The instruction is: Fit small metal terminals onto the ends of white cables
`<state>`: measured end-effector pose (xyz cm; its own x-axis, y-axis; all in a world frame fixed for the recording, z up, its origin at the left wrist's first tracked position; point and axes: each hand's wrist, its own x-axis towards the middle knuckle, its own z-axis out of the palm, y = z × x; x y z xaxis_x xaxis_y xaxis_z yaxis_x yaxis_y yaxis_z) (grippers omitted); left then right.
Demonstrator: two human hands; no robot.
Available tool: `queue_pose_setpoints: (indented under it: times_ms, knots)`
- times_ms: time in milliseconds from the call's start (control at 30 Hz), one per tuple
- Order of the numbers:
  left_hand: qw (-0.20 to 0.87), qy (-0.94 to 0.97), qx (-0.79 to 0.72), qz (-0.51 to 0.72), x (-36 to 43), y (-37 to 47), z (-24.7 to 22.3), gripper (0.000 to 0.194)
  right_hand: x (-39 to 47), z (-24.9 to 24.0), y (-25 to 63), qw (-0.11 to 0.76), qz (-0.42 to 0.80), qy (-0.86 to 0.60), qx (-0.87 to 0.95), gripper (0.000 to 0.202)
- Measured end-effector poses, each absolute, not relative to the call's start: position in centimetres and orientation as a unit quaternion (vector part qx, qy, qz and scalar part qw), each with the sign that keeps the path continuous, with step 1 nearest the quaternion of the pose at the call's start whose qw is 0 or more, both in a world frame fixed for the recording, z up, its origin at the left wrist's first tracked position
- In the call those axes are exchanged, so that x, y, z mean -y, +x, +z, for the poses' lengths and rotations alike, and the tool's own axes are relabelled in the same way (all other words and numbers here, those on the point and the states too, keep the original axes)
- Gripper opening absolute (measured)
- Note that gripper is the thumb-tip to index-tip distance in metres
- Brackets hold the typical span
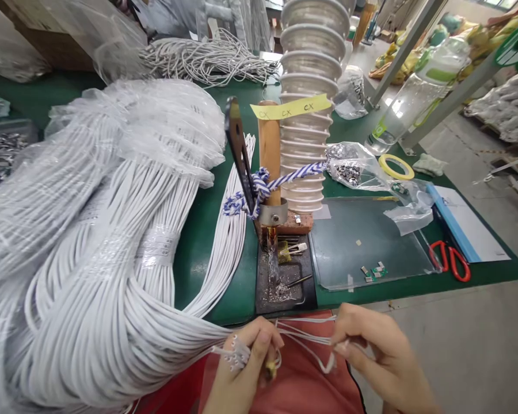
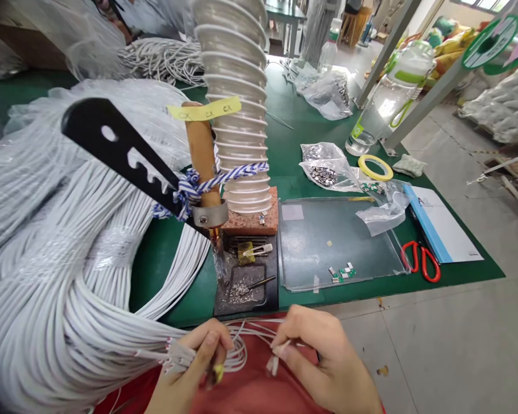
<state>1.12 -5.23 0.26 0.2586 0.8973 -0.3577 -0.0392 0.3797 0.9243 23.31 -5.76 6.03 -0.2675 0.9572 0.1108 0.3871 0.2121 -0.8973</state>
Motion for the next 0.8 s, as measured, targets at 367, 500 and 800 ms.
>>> queue_pose_setpoints:
  times_ms: [367, 500, 800]
  knots:
    - [0.808, 0.417, -0.365, 0.199, 6.4, 3.1, 0.4, 0.047, 6.3, 7.7, 23.1, 0.305, 0.310, -0.513, 0.740, 0.016]
    - [0.794, 0.422, -0.381, 0.215, 6.5, 3.2, -0.1, 0.030, 5.8, 6.0, 20.2, 0.313, 0.360, -0.411, 0.777, 0.028]
    - [0.744, 0.481, -0.421, 0.194, 6.2, 2.1, 0.3, 0.014, 5.4, 4.5, 19.4, 0.350, 0.380, -0.363, 0.775, 0.036]
